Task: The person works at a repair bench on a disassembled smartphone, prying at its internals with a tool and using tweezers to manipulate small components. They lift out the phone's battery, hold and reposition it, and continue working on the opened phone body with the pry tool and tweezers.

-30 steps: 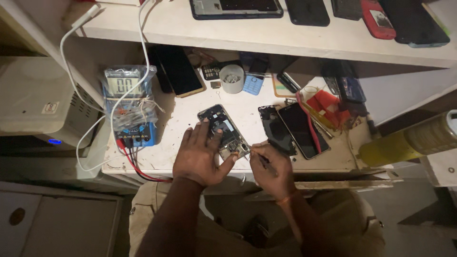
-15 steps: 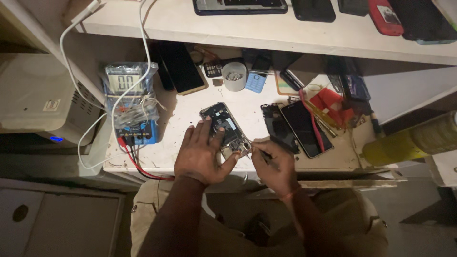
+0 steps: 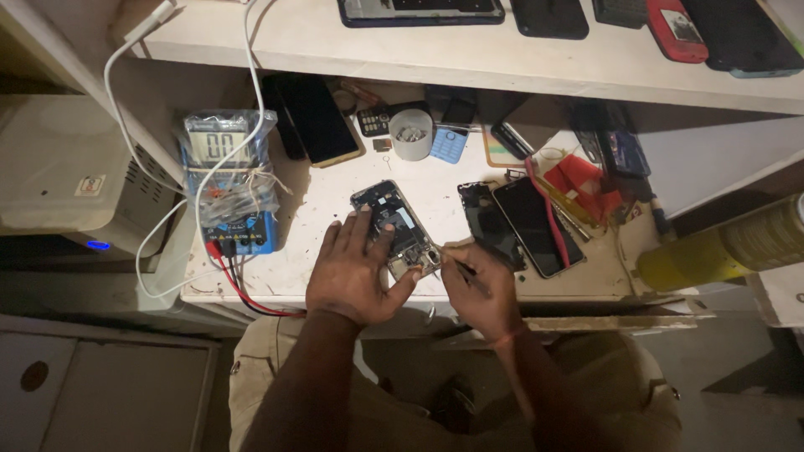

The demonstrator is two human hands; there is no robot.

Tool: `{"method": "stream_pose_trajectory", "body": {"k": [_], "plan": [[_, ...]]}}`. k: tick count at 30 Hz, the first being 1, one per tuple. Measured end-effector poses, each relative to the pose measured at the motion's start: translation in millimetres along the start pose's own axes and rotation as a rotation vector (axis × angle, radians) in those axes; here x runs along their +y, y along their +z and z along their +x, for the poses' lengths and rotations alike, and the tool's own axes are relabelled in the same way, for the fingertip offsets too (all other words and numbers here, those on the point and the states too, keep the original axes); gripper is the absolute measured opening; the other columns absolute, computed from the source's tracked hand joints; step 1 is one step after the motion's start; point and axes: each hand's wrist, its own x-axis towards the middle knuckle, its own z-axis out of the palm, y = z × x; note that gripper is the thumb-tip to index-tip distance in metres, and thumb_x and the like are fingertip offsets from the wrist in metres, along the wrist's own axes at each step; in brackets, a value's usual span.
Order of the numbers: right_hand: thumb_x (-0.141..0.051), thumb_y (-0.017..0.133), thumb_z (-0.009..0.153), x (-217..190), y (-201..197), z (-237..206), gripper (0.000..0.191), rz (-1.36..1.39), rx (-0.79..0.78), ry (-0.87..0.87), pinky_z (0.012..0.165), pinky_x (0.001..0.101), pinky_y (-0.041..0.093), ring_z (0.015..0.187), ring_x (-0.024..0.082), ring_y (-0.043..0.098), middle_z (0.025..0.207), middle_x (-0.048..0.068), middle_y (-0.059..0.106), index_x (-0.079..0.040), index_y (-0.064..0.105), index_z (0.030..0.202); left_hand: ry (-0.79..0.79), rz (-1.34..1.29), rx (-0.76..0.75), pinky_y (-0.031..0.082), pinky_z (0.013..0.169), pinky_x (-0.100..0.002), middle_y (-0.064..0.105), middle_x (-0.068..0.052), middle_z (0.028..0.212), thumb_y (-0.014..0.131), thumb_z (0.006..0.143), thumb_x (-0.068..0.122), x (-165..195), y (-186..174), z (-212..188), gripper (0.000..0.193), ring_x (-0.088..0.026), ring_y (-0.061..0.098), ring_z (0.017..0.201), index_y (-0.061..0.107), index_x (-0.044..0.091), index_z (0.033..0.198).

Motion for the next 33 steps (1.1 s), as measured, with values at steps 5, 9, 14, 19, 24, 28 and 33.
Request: {"method": "stream_pose_trajectory", "body": {"k": [5,9,14,19,24,28,33], "plan": [[-0.001,0.069,0.095,6.3,3.3,3.3,0.012,0.054,0.036,-0.134,0.078,0.0243,0.056,0.089,0.009,0.069,0.096,0.008,0.076,0.002,0.073,0.106,-0.011,0.019,-0.023,0.021,0.119,-0.052,0.037,-0.030,0.154,0.052,0.086,0.071,0.7,-1.5,1.3,0.082,-0.042,0.035,0.144,0.058,0.009,0.140],[0.001,0.068,0.093,8.3,-2.8,2.1,0.012,0.117,-0.001,-0.114,0.083,0.0244,0.055,0.092,0.009,0.068,0.097,0.007,0.075,0.003,0.071,0.104,0.005,0.017,0.004,0.023,0.119,-0.052,0.039,-0.031,0.153,0.054,0.086,0.069,-0.2,-0.4,0.4,0.081,-0.041,0.037,0.144,0.059,0.009,0.140],[0.002,0.068,0.095,4.8,1.9,6.6,0.009,0.047,0.032,-0.197,0.082,0.0243,0.055,0.092,0.010,0.069,0.097,0.007,0.074,0.003,0.070,0.104,0.011,-0.007,0.046,0.023,0.119,-0.053,0.042,-0.031,0.151,0.056,0.085,0.069,-1.4,4.5,-0.6,0.080,-0.043,0.039,0.143,0.061,0.008,0.138],[0.002,0.067,0.094,-0.6,-0.7,7.5,0.012,0.022,0.022,-0.210,0.081,0.0243,0.055,0.090,0.010,0.070,0.096,0.008,0.074,0.003,0.071,0.105,0.027,-0.051,0.116,0.024,0.120,-0.053,0.044,-0.030,0.151,0.059,0.082,0.065,-2.1,4.9,-2.9,0.078,-0.041,0.041,0.143,0.064,0.009,0.136],[0.002,0.068,0.094,-1.1,-1.4,6.9,0.009,0.016,0.036,-0.180,0.082,0.0247,0.055,0.092,0.010,0.069,0.097,0.009,0.076,0.003,0.072,0.102,0.038,-0.046,0.098,0.025,0.118,-0.054,0.045,-0.031,0.150,0.060,0.083,0.066,-3.0,4.6,-1.5,0.079,-0.042,0.042,0.142,0.064,0.007,0.136],[0.001,0.069,0.094,-0.1,2.6,7.6,0.011,0.009,0.058,-0.218,0.085,0.0250,0.056,0.095,0.010,0.071,0.101,0.010,0.076,0.004,0.071,0.104,0.043,-0.059,0.113,0.025,0.119,-0.054,0.044,-0.032,0.151,0.060,0.083,0.066,-2.9,5.5,-2.7,0.079,-0.043,0.042,0.142,0.064,0.007,0.136],[0.001,0.070,0.094,2.1,5.6,4.5,0.014,0.033,0.079,-0.128,0.082,0.0236,0.056,0.092,0.009,0.071,0.097,0.009,0.076,0.003,0.073,0.107,0.024,-0.025,0.054,0.023,0.120,-0.053,0.042,-0.030,0.153,0.058,0.084,0.068,-1.9,2.1,-1.6,0.080,-0.040,0.040,0.144,0.062,0.008,0.138]]}}
